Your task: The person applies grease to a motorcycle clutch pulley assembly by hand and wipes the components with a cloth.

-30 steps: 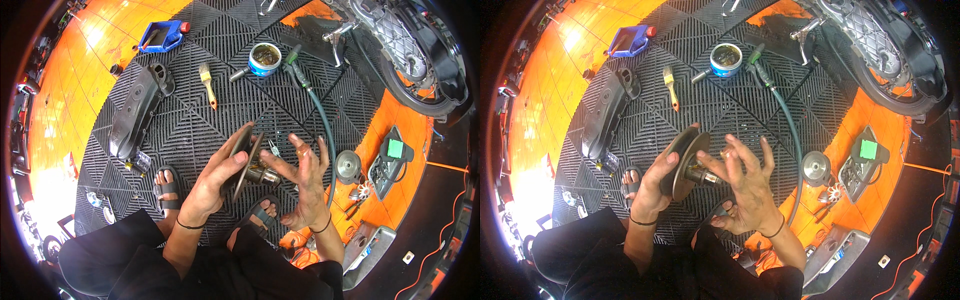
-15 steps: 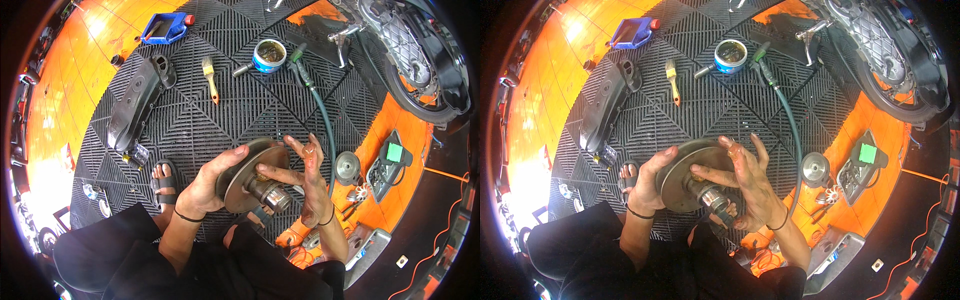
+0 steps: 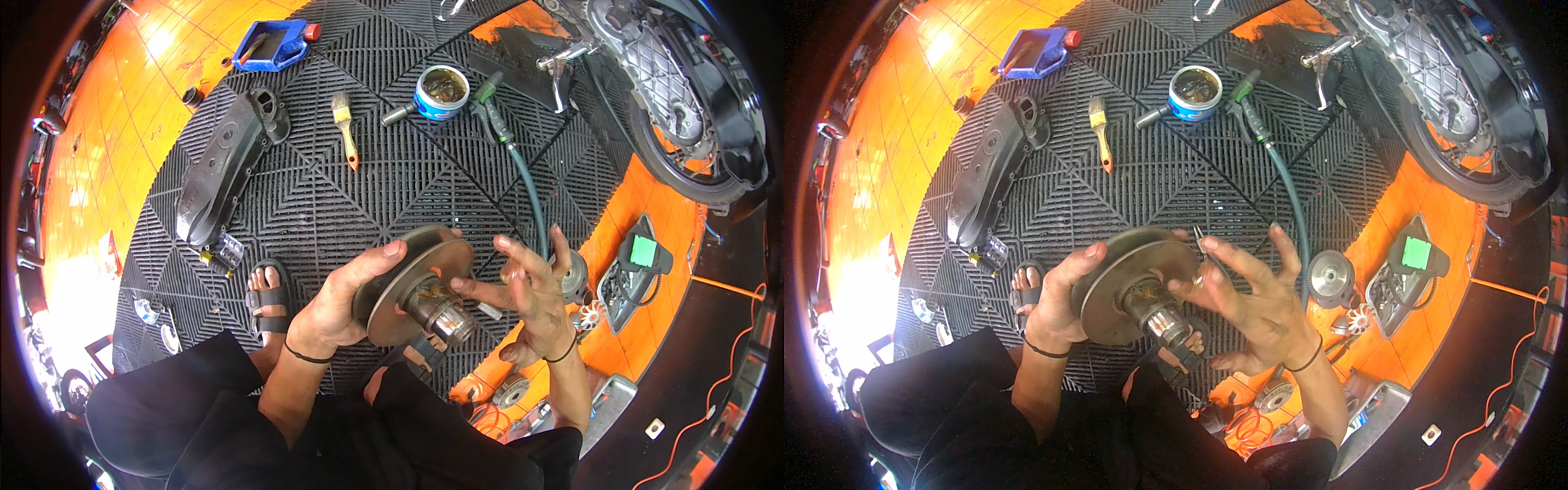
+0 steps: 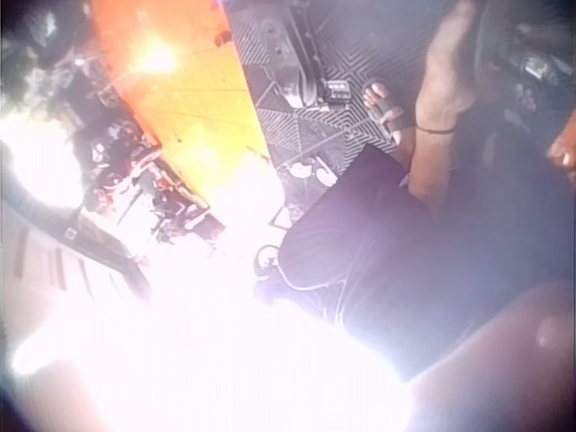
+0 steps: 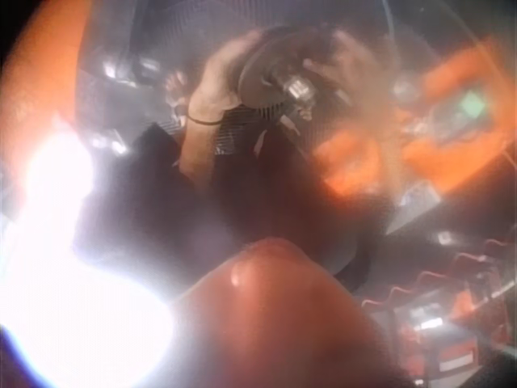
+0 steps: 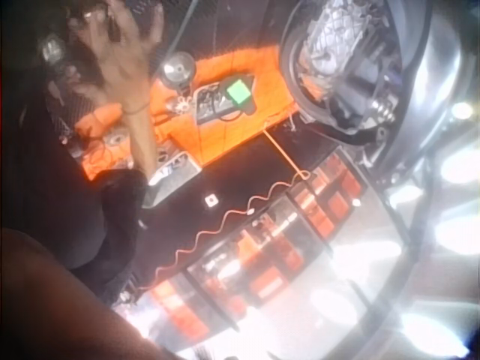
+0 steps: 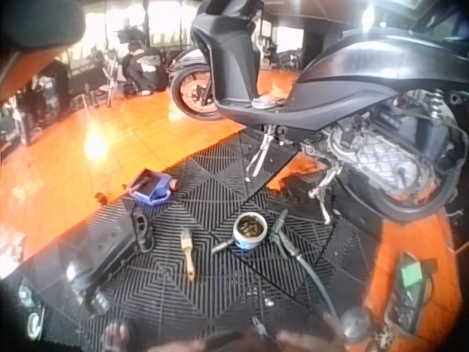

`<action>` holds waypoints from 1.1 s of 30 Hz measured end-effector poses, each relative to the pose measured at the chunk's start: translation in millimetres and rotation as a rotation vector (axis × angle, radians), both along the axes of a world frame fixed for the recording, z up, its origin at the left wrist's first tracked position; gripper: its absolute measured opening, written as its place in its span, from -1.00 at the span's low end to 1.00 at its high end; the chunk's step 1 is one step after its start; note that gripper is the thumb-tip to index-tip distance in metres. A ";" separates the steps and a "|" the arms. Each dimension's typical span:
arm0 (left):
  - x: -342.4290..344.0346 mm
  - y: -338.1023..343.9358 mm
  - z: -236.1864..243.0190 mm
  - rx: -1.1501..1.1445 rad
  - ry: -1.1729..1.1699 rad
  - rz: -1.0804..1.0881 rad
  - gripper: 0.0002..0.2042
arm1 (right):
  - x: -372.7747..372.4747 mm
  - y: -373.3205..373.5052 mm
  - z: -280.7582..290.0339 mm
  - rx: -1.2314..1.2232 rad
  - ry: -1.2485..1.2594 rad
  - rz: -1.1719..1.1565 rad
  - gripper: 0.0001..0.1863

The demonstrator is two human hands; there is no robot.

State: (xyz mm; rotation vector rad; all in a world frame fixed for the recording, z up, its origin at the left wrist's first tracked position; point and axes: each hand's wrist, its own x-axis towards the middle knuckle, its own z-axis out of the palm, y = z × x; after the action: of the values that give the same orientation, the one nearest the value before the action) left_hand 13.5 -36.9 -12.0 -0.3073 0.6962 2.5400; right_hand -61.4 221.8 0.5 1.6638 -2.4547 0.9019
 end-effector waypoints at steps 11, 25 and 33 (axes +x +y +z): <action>-4.8 7.3 0.5 -0.565 0.329 0.117 -0.15 | 44.9 -36.6 -1.9 -0.340 -0.853 -0.277 0.25; 1.2 14.7 4.1 -0.653 0.175 0.173 -0.29 | 58.6 -49.2 2.1 -0.002 -0.211 -0.261 0.42; -0.6 12.9 7.0 -0.403 0.062 0.196 -0.30 | 53.8 -30.6 -5.1 -0.223 -0.507 -0.148 0.34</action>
State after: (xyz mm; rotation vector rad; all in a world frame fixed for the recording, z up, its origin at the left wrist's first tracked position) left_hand 12.9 -24.0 -4.9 -0.4520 1.2602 2.5825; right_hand -7.6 191.3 -4.7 1.2807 -2.5885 1.6730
